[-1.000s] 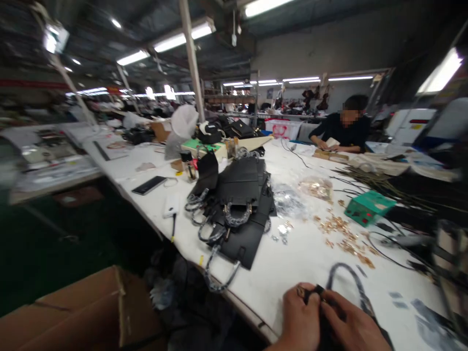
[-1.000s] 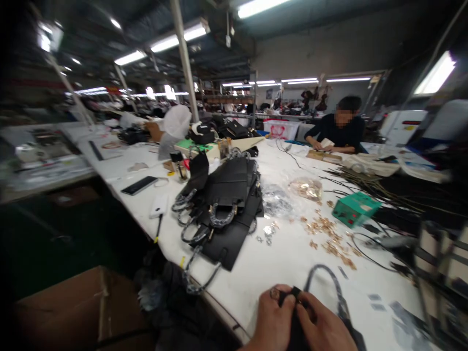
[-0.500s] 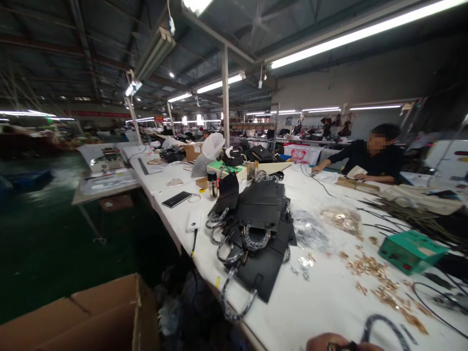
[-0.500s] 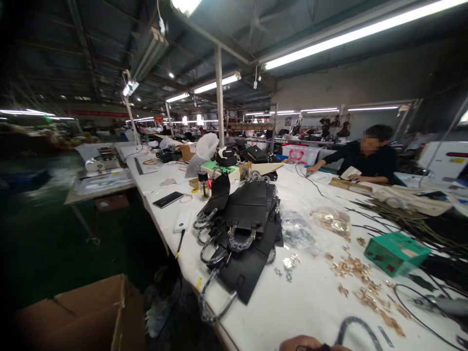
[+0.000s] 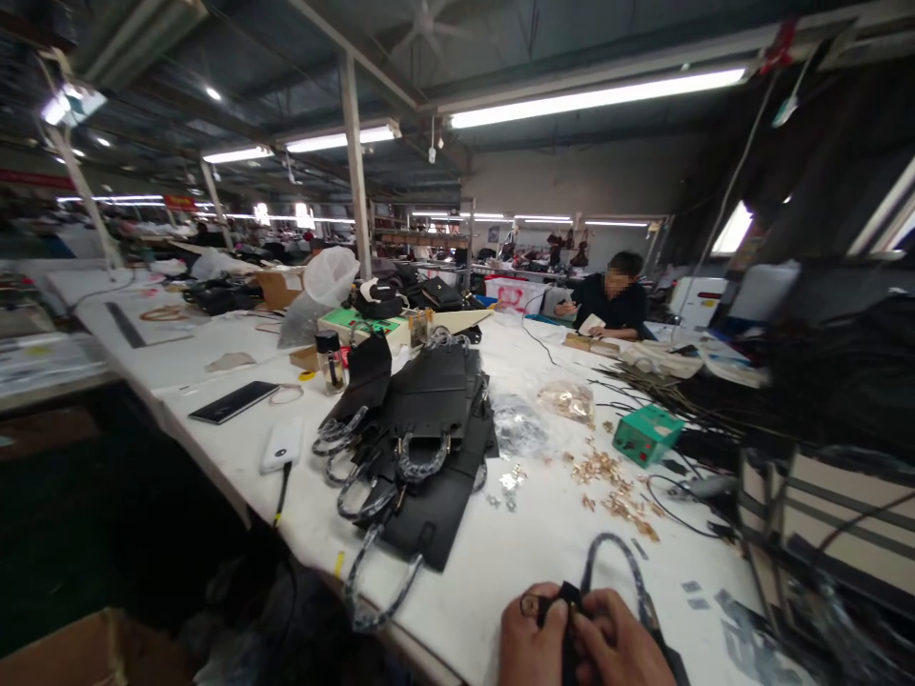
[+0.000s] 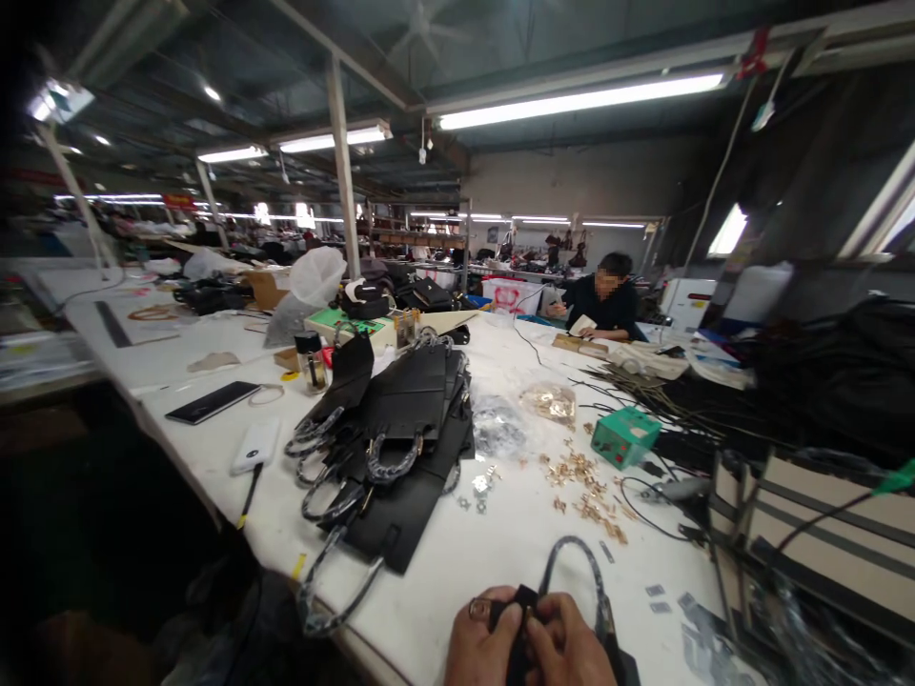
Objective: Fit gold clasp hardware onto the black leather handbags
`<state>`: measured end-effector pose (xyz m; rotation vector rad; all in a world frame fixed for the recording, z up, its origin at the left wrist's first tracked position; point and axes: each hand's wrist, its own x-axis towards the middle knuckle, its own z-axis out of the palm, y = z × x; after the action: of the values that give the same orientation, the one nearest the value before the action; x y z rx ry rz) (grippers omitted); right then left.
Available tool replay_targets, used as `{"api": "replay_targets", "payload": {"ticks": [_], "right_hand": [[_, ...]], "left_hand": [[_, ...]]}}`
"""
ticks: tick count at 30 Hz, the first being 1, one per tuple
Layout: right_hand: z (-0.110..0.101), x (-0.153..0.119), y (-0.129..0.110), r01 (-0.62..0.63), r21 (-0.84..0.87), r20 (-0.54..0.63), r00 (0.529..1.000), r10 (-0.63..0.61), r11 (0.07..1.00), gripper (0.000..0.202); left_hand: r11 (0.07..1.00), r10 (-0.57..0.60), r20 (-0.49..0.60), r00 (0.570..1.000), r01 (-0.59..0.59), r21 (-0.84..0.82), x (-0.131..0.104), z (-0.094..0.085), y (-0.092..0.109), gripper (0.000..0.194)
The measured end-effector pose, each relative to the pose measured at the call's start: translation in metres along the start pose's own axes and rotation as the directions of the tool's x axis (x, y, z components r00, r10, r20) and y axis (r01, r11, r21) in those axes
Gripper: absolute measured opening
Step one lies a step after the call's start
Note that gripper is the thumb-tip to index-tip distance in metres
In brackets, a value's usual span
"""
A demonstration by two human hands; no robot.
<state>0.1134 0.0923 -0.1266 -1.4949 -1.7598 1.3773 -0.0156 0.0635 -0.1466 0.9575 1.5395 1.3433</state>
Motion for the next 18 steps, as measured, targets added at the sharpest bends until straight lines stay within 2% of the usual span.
{"api": "replay_targets", "payload": {"ticks": [4,7,9,13,15,18], "right_hand": [[0.005,0.004,0.008,-0.038,-0.013,-0.101,0.994,0.036,0.999,0.033],[0.006,0.003,0.007,-0.036,0.014,-0.096,0.995,0.037,0.999,0.031],[0.007,-0.001,0.002,-0.014,0.025,-0.109,0.994,0.017,1.0,0.03],[0.012,-0.013,-0.005,0.064,0.103,-0.24,0.97,-0.037,0.993,0.034],[0.016,-0.019,-0.005,0.09,0.15,-0.285,0.958,-0.044,0.985,0.036],[0.018,-0.025,-0.002,0.14,0.164,-0.31,0.947,-0.083,0.977,0.036]], "left_hand": [[0.996,0.057,0.044,0.997,-0.053,-0.071,-0.003,0.0,0.004,0.023],[0.996,0.059,0.073,0.996,-0.053,-0.076,-0.005,-0.002,0.013,0.025],[0.997,0.051,0.088,0.995,-0.046,-0.055,-0.005,-0.004,0.018,0.025],[0.997,0.083,0.086,0.993,-0.083,-0.01,-0.005,-0.007,0.018,0.025],[0.994,0.105,0.118,0.987,-0.107,0.011,-0.003,-0.008,0.017,0.023],[0.996,0.07,0.168,0.983,-0.077,0.034,0.002,-0.009,0.018,0.015]]}}
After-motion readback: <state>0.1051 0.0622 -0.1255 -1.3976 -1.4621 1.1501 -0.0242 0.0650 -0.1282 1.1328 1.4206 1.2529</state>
